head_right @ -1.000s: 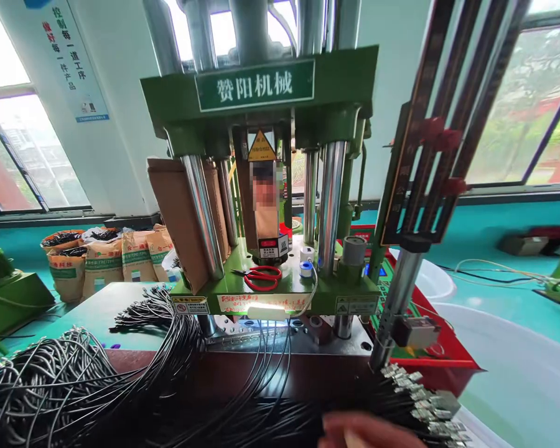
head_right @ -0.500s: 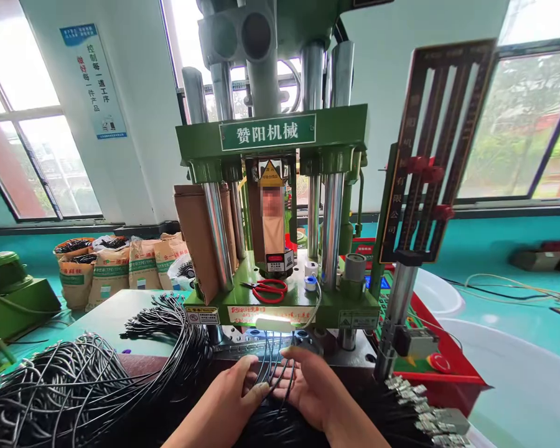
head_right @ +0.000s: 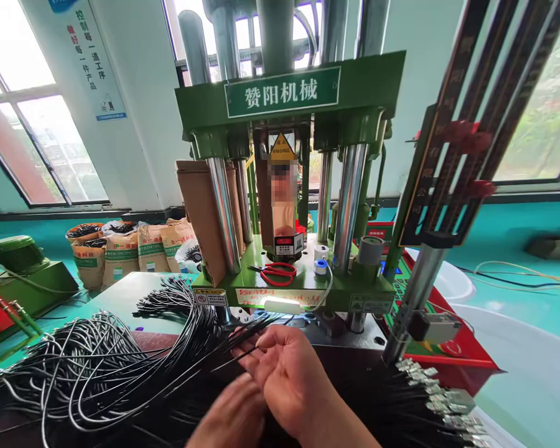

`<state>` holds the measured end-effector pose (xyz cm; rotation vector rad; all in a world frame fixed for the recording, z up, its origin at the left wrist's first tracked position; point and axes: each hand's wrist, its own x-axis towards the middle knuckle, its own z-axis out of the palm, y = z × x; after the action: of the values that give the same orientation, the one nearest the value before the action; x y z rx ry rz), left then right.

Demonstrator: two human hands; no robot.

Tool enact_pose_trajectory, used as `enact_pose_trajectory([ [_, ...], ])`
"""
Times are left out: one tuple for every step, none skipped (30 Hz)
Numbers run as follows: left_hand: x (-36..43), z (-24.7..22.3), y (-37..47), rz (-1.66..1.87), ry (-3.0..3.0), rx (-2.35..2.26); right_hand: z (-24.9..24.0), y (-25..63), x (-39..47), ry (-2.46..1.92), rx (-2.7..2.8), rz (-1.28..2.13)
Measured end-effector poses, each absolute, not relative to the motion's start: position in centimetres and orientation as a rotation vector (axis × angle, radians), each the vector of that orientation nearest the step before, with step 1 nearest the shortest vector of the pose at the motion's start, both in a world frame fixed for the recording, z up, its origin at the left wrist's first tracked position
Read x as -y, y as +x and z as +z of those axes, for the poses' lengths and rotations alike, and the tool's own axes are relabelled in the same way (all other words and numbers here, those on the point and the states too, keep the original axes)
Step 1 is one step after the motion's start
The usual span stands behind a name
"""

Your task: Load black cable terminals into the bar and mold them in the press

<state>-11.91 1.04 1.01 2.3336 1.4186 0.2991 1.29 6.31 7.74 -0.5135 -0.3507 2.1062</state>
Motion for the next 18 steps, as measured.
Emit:
enact_pose_trajectory([
  [-1.3, 2.0, -13.4, 0.271, 2.318, -1.449, 7.4, 1.8, -6.2, -0.531, 0.446, 2.088],
  [-1.5, 3.0, -15.0, 0.259, 2.258, -1.507, 6.9, 2.4, -6.0, -0.591, 0.611, 2.055],
  [-1.5, 4.0, -16.5, 0.237, 2.219, -1.524, 6.2, 3.2, -5.7, -0.693, 0.84, 1.979],
  [-1.3, 4.9, -18.0, 0.173, 2.199, -1.508, 5.4, 4.1, -5.3, -0.829, 1.108, 1.844],
  [-1.1, 5.6, -19.2, 0.101, 2.199, -1.464, 4.6, 5.1, -4.8, -0.966, 1.389, 1.652],
  [-0.9, 6.3, -20.2, 0.023, 2.225, -1.387, 3.8, 6.1, -4.3, -1.07, 1.638, 1.425],
  [-0.6, 6.7, -20.9, -0.053, 2.252, -1.318, 3.0, 6.9, -3.8, -1.114, 1.858, 1.192],
  [-0.5, 7.0, -21.3, -0.116, 2.279, -1.267, 2.2, 7.7, -3.3, -1.108, 2.042, 0.973],
  [-0.4, 7.2, -21.6, -0.16, 2.302, -1.244, 1.6, 8.3, -2.8, -1.075, 2.186, 0.775],
  [-0.4, 7.3, -21.6, -0.184, 2.316, -1.259, 0.9, 8.8, -2.4, -1.031, 2.303, 0.596],
  [-0.4, 7.4, -21.6, -0.197, 2.324, -1.292, 0.4, 9.1, -2.1, -0.987, 2.383, 0.421],
  [-0.4, 7.5, -21.5, -0.201, 2.331, -1.326, -0.1, 9.2, -1.9, -0.952, 2.429, 0.25],
  [-0.4, 7.6, -21.3, -0.2, 2.343, -1.342, -0.6, 9.2, -1.6, -0.921, 2.447, 0.093],
  [-0.4, 7.7, -21.1, -0.198, 2.36, -1.332, -1.0, 9.0, -1.4, -0.886, 2.454, -0.036],
  [-0.3, 7.8, -20.9, -0.195, 2.381, -1.304, -1.3, 8.6, -1.1, -0.832, 2.452, -0.132],
  [-0.2, 7.9, -20.6, -0.195, 2.407, -1.269, -1.7, 8.2, -0.9, -0.784, 2.431, -0.192],
  [-0.1, 8.0, -20.4, -0.196, 2.434, -1.237, -2.1, 7.6, -0.6, -0.749, 2.406, -0.218],
  [0.1, 8.0, -20.2, -0.199, 2.459, -1.223, -2.6, 6.9, -0.3, -0.736, 2.369, -0.216],
])
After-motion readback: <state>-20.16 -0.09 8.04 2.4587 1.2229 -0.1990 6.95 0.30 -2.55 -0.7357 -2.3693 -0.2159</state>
